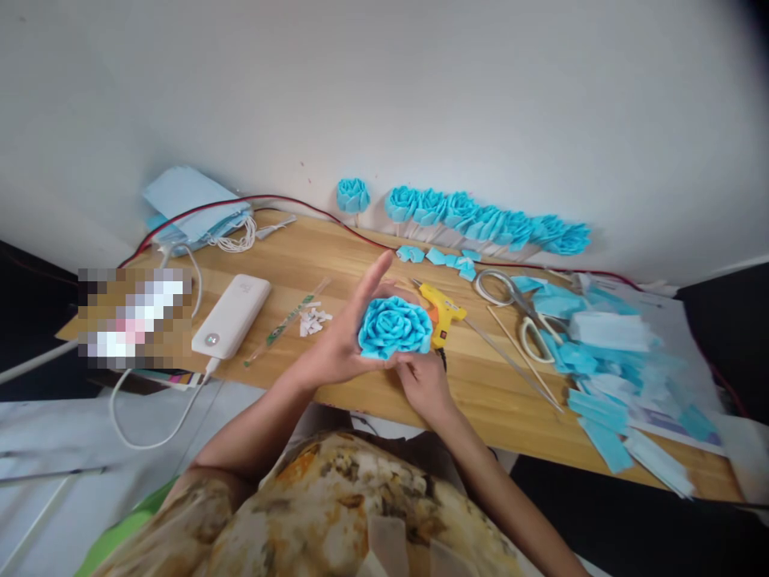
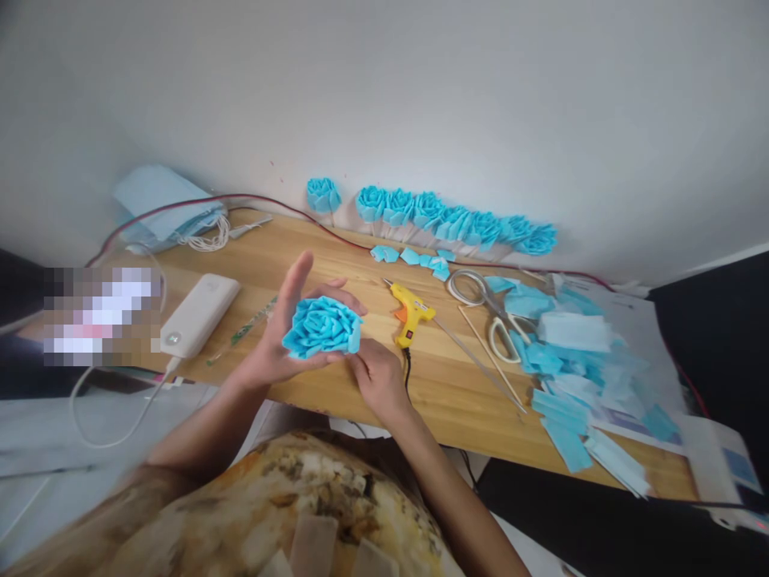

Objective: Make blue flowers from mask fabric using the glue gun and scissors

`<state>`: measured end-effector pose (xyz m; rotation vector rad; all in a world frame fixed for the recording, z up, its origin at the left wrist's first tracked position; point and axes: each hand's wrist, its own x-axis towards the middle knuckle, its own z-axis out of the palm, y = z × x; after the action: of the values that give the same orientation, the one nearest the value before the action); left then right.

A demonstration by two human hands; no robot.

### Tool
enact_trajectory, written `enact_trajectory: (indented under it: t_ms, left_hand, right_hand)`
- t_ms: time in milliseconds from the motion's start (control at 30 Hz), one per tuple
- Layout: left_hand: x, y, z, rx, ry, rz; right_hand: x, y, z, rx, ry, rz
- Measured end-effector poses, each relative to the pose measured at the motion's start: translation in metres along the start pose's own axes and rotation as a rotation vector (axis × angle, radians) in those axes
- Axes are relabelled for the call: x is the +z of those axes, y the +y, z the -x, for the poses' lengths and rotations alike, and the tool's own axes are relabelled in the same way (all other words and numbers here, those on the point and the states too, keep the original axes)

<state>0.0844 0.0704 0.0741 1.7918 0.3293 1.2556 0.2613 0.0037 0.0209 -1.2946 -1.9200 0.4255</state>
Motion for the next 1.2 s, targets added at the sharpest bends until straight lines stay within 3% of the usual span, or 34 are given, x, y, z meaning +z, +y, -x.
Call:
enact_trajectory:
  t_ms: [267,433,533,733,967,1033,1100,1200]
  left_hand:
    - [-0.023,0.015,-0.017,-0.088,-0.029,0.118]
    - [-0.035,0.015,-0.026,-0.076,-0.228,0.138]
    - [-0.032,0.013,-0.026,-0.070,-0.274,0.115]
    - [-0.020,0.007,-0.024,-0.056,-0.171,0.103]
    - [-0.036,-0.012,-0.024,0.009,0.097,0.117]
    - [-0.036,-0.020,-0.017,-0.062,0.198,0.152]
    - [-0.029,-0.026,-0.006,-0.218,0.260,0.146]
    - [-0.012,-0.031,0.005,-0.465,0.252,0.084]
  right_hand:
    - [-0.001,-0.001,-0.003,-0.059,0.029,0.037]
    - [-0.002,-0.002,-0.006,-0.131,0.030,0.013]
    - [-0.001,-0.002,-0.006,-0.140,0.036,0.007]
    - [0.001,-0.002,-0.006,-0.061,0.004,-0.032]
    - [-0.007,-0.001,-0.017,0.143,-0.023,-0.174]
    - [-0.008,0.000,-0.022,0.183,-0.048,-0.216]
    - [-0.007,0.002,-0.025,0.218,-0.072,-0.228]
    - [-0.003,0.003,-0.027,0.251,-0.081,-0.221]
